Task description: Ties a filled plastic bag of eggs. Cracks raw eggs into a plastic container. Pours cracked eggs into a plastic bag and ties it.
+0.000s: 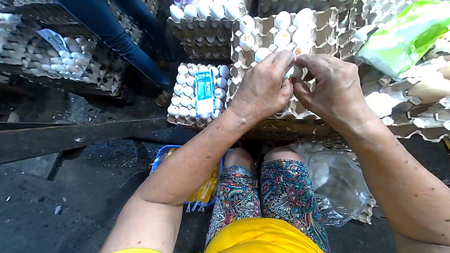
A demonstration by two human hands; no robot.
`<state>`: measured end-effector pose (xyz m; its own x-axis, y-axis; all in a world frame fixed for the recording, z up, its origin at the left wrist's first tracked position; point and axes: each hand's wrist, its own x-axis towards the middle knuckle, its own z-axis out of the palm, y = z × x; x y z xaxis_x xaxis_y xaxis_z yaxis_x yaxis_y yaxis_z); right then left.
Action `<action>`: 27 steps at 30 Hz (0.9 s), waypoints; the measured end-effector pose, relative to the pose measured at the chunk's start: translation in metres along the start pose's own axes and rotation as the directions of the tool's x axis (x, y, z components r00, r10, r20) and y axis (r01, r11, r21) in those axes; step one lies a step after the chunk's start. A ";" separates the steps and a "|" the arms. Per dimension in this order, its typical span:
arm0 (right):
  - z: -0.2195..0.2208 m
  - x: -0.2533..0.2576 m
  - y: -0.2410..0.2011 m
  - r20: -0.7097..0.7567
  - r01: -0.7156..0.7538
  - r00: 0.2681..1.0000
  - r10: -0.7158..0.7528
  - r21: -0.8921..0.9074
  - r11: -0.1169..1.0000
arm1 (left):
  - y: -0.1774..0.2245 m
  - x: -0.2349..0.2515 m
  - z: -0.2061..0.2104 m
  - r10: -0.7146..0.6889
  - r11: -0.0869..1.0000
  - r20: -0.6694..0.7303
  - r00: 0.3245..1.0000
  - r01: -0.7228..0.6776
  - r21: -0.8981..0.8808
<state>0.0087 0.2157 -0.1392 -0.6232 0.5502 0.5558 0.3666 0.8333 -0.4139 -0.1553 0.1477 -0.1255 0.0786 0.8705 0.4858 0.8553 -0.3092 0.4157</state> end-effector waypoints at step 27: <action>0.003 -0.011 0.008 -0.043 0.147 0.987 -0.154 -0.143 0.979 | -0.013 -0.008 0.003 0.112 0.993 -0.010 0.994 -0.113 -0.034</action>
<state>0.0158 0.2162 -0.1507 -0.6419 0.4167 0.6437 0.3662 0.9041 -0.2201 -0.1653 0.1455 -0.1375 0.1695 0.8265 0.5368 0.8230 -0.4183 0.3842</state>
